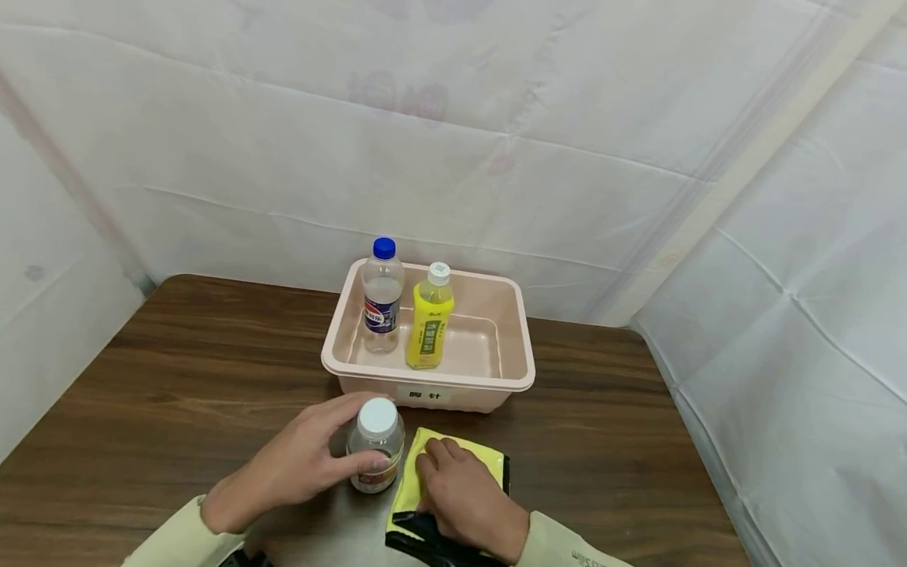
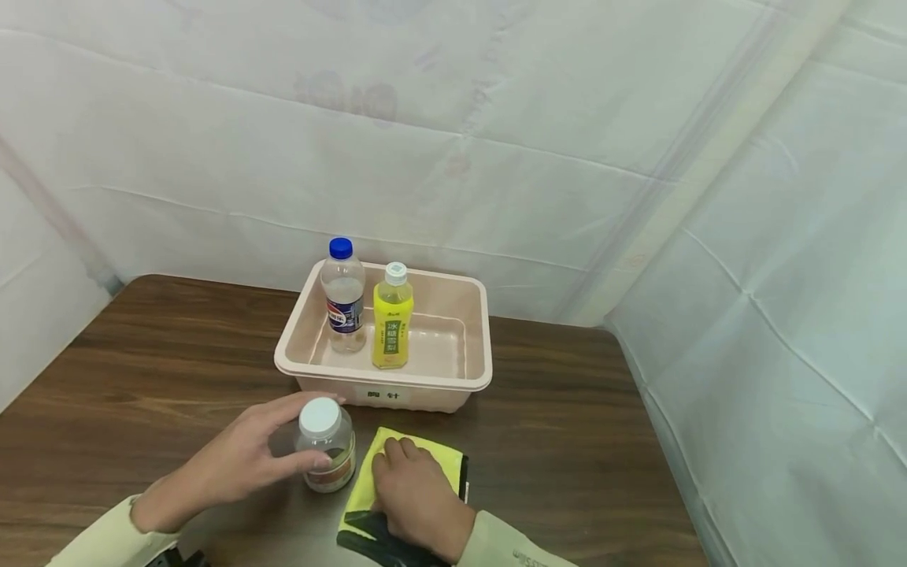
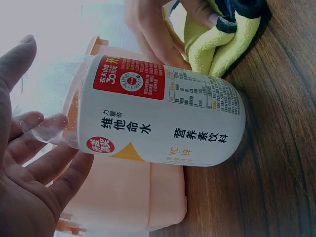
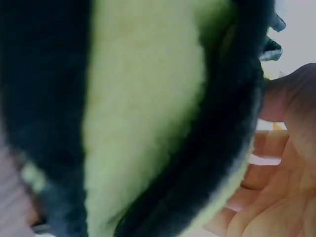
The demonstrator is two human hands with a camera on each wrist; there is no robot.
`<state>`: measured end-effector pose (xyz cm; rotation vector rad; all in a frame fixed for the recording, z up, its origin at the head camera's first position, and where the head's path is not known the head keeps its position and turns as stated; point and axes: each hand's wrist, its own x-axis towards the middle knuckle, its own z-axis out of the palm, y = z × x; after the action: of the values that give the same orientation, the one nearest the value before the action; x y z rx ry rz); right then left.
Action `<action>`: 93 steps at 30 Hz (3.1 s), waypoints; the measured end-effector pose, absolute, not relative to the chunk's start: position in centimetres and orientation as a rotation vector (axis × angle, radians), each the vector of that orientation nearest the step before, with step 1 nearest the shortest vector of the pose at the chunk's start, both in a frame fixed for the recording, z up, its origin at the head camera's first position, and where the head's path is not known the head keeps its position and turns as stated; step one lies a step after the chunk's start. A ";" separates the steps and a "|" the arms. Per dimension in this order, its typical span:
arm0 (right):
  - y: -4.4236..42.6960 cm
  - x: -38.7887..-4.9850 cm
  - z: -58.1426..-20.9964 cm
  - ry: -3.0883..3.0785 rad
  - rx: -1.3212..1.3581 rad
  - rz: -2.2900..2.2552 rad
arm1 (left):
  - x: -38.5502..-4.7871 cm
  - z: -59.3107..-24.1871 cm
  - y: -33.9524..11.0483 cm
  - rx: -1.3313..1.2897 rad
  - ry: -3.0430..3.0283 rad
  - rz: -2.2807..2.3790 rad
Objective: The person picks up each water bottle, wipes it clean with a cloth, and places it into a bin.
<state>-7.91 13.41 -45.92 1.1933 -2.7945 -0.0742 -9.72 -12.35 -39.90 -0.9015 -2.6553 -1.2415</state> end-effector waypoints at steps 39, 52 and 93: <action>16.7 -8.5 -43.5 -2.371 1.081 1.351 | -9.4 -40.7 -12.7 -0.926 -2.589 -1.262; 15.3 -9.4 -41.8 -2.207 1.010 1.399 | -9.4 -40.9 -12.6 -0.925 -2.580 -1.249; 13.4 -10.8 -41.2 -2.261 1.227 1.232 | -9.0 -40.8 -12.6 -0.916 -2.593 -1.376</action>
<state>-10.79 13.43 -41.20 1.2268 -2.2607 1.2322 -8.99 -12.56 -40.80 -0.9157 -2.5935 -1.3762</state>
